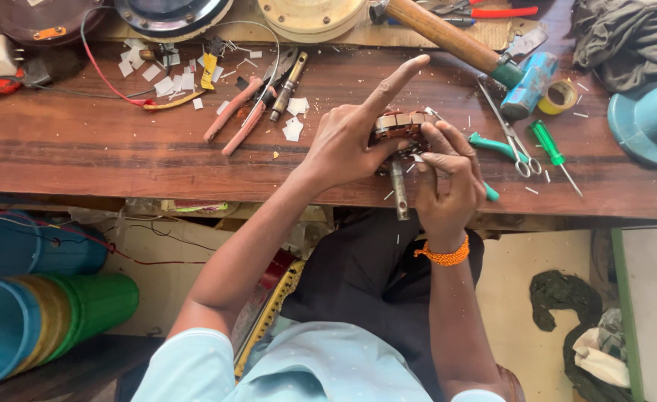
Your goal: The person works on an electric motor armature at a workbench, fitting small white insulation pieces into the slots between the copper windings and pressing them into place by hand. They use a screwdriver to work around the windings, pick up small parts, and turn the armature to reach different sides.
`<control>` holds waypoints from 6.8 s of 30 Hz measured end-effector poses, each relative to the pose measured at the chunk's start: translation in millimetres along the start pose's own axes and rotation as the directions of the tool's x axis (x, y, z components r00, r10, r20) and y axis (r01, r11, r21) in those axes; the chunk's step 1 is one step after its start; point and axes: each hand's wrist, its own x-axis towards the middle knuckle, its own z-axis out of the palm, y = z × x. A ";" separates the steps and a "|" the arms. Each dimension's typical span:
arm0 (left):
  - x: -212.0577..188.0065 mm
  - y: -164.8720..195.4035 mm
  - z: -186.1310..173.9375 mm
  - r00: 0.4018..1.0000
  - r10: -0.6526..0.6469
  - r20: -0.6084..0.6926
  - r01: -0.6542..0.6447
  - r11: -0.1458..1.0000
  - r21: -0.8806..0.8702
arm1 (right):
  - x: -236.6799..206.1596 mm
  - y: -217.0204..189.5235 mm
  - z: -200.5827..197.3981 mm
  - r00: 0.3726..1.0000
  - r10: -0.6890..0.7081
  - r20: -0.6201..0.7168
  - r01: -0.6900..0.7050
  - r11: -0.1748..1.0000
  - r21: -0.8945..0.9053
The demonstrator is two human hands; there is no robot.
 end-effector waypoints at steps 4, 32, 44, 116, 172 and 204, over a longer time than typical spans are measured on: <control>8.8 -1.4 1.0 0.999 -0.018 -0.030 0.015 0.995 -0.096 | 1.7 5.3 9.2 1.000 0.016 -0.022 -0.015 1.000 0.022; 30.9 6.6 10.3 0.988 -0.143 0.056 0.150 0.978 -0.148 | 31.5 28.8 -10.8 0.990 0.135 -0.047 -0.124 0.974 0.187; 24.4 4.1 11.8 0.996 -0.087 -0.006 0.087 0.992 -0.090 | 62.4 15.5 -21.3 0.948 -0.248 0.197 0.267 0.961 -0.076; 50.2 29.1 1.4 0.818 -0.383 0.430 0.336 0.924 0.184 | 66.7 -3.8 -47.3 0.938 0.010 0.347 0.031 0.993 -0.111; 55.4 3.0 6.8 0.866 -0.185 0.465 0.108 0.976 0.187 | 57.0 3.0 -18.4 0.886 -0.362 0.290 0.447 0.832 -0.328; -50.7 18.1 25.3 0.928 0.235 -0.290 -0.232 0.972 0.046 | 10.2 -32.6 -43.8 0.887 0.321 0.332 -0.368 0.926 0.087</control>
